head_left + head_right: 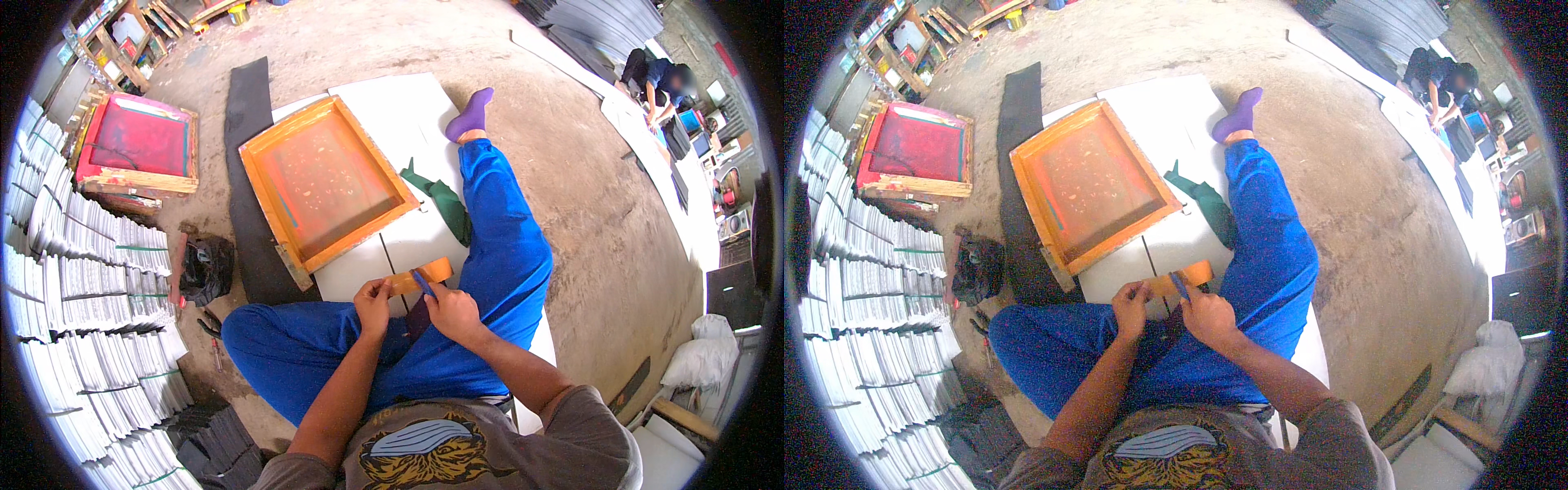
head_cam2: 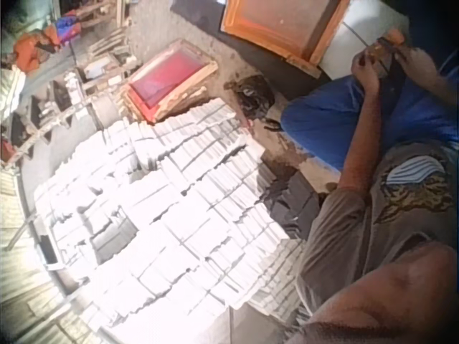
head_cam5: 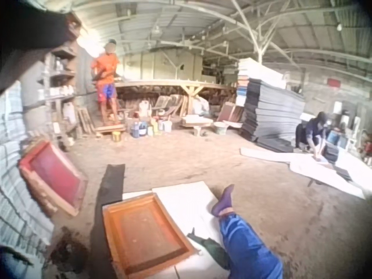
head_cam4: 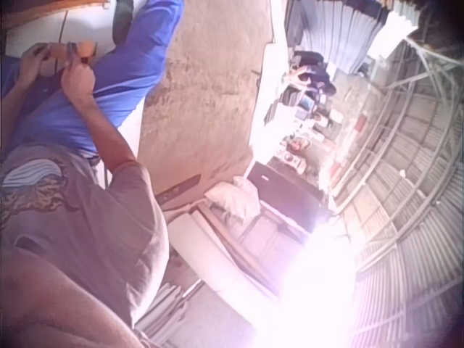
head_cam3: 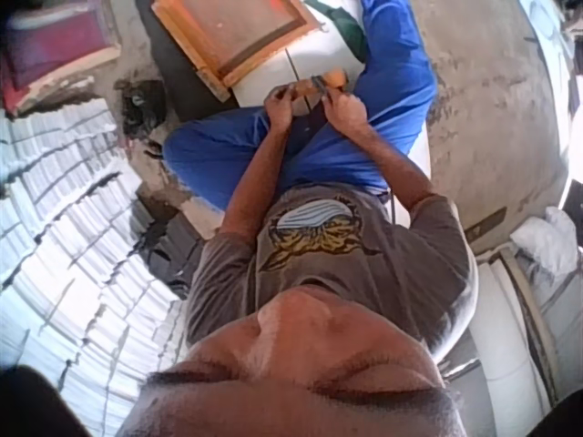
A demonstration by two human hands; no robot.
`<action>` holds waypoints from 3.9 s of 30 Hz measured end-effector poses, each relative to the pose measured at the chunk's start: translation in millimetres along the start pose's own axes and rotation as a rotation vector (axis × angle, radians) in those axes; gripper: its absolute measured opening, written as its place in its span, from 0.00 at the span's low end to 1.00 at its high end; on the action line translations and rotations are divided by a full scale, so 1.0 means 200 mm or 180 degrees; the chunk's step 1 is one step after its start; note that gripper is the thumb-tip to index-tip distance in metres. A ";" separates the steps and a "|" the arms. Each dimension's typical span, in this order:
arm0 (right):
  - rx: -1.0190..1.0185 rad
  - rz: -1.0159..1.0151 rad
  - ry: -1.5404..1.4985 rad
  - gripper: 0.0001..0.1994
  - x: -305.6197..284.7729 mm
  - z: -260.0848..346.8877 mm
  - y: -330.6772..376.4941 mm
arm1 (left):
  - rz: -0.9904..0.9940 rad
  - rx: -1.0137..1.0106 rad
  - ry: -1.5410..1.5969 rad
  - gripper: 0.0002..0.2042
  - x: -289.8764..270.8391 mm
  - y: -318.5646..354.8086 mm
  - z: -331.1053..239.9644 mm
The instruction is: The person sits on the floor and applies orange tape to the edges of a wooden screen printing frame. They smooth the tape along each side and use a small blade to trim excess tape at the corners.
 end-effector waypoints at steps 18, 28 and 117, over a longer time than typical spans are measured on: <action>-0.0001 0.0358 0.0245 0.11 0.00 0.08 -0.04 | -0.0008 0.0127 -0.0062 0.07 -0.01 0.00 -0.01; -0.0006 0.0680 0.0423 0.16 -0.04 0.10 -0.06 | 0.0014 0.0221 -0.0183 0.08 -0.01 0.00 0.00; 0.0810 -0.0357 -0.2873 0.09 0.10 -0.28 -1.18 | 0.0956 0.0353 -0.1017 0.09 0.38 -1.01 -0.50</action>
Point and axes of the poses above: each hand's wrist, its own y-axis away from the middle knuckle, its own x-axis out of the palm, z = x × y, the point moved 1 cm from there along -y, towards the middle knuckle, and after that the axes turned 2 degrees about -x, right-handed, at the moved point
